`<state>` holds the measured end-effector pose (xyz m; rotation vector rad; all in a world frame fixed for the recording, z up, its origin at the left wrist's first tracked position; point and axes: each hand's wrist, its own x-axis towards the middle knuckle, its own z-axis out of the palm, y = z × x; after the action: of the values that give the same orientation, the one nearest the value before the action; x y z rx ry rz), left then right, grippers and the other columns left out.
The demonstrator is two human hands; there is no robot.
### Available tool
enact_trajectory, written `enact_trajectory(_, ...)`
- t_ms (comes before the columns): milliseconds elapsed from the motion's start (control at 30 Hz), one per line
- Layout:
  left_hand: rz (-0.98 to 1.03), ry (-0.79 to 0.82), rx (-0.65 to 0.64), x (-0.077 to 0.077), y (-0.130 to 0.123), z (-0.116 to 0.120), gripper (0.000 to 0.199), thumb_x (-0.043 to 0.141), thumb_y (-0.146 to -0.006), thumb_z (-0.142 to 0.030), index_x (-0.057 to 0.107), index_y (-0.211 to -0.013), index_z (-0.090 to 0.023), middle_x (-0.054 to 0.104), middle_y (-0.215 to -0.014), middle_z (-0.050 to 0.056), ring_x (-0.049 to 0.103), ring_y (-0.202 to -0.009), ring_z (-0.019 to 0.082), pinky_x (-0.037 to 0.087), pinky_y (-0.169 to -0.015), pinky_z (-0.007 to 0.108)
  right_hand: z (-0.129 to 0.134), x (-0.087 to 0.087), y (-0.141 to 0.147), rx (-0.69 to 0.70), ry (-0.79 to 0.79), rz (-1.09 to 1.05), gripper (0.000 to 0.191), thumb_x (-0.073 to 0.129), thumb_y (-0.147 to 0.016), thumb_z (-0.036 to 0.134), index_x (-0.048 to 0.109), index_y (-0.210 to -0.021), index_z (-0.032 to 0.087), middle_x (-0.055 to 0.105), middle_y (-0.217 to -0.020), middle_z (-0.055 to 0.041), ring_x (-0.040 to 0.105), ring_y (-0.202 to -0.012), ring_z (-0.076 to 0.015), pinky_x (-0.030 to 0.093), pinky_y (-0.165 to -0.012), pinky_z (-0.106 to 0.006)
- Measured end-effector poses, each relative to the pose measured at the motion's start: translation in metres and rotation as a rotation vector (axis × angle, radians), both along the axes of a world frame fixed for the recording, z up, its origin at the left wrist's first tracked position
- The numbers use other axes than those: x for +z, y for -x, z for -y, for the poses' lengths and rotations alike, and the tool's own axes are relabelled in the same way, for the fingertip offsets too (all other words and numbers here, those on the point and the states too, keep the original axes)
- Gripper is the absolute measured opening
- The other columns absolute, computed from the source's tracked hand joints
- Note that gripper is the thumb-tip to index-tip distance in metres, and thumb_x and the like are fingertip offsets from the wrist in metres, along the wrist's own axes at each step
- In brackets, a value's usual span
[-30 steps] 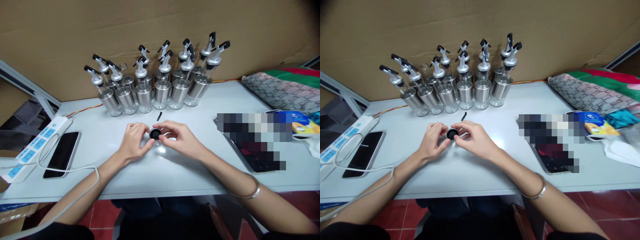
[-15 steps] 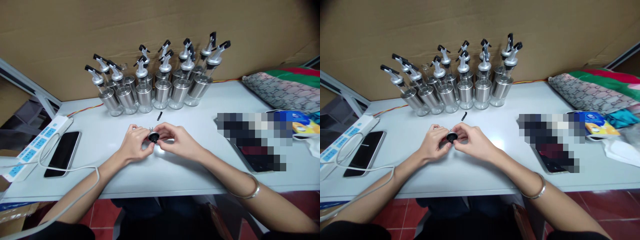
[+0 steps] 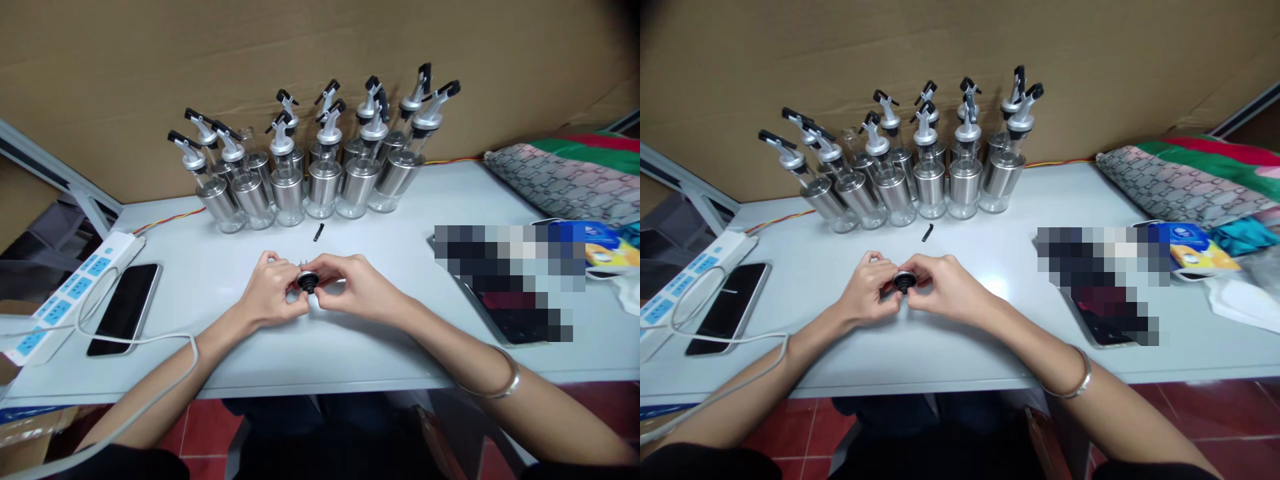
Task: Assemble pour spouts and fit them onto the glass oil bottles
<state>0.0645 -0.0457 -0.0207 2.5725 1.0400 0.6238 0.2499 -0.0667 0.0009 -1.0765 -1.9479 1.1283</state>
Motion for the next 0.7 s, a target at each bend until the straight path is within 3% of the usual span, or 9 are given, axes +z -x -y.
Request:
enact_trajectory(333, 0.033, -0.047, 0.002, 0.0008, -0.001, 0.0022, 0.013, 0.044, -0.064, -0.026, 0.038, -0.055, -0.019, 0.047, -0.046, -0.005, 0.045, -0.049, 0.012, 0.034, -0.073, 0.037, 0.0007, 0.0006, -0.0002, -0.011, -0.022, 0.01, 0.022, 0.058, -0.069, 0.014, 0.066, -0.089, 0.014, 0.072, -0.079, -0.0032, 0.067, -0.07, -0.0151, 0.053, -0.069, -0.027)
enact_trajectory(700, 0.062, 0.006, 0.01, 0.0019, -0.0019, 0.0016, 0.019, 0.044, -0.068, -0.026, 0.036, -0.053, -0.018, 0.045, -0.045, -0.006, 0.041, -0.046, 0.01, 0.031, -0.071, 0.036, 0.0016, -0.0025, 0.0017, -0.047, 0.032, -0.047, 0.017, 0.06, -0.07, 0.017, 0.065, -0.086, 0.013, 0.073, -0.077, -0.0042, 0.069, -0.071, -0.0164, 0.055, -0.068, -0.026)
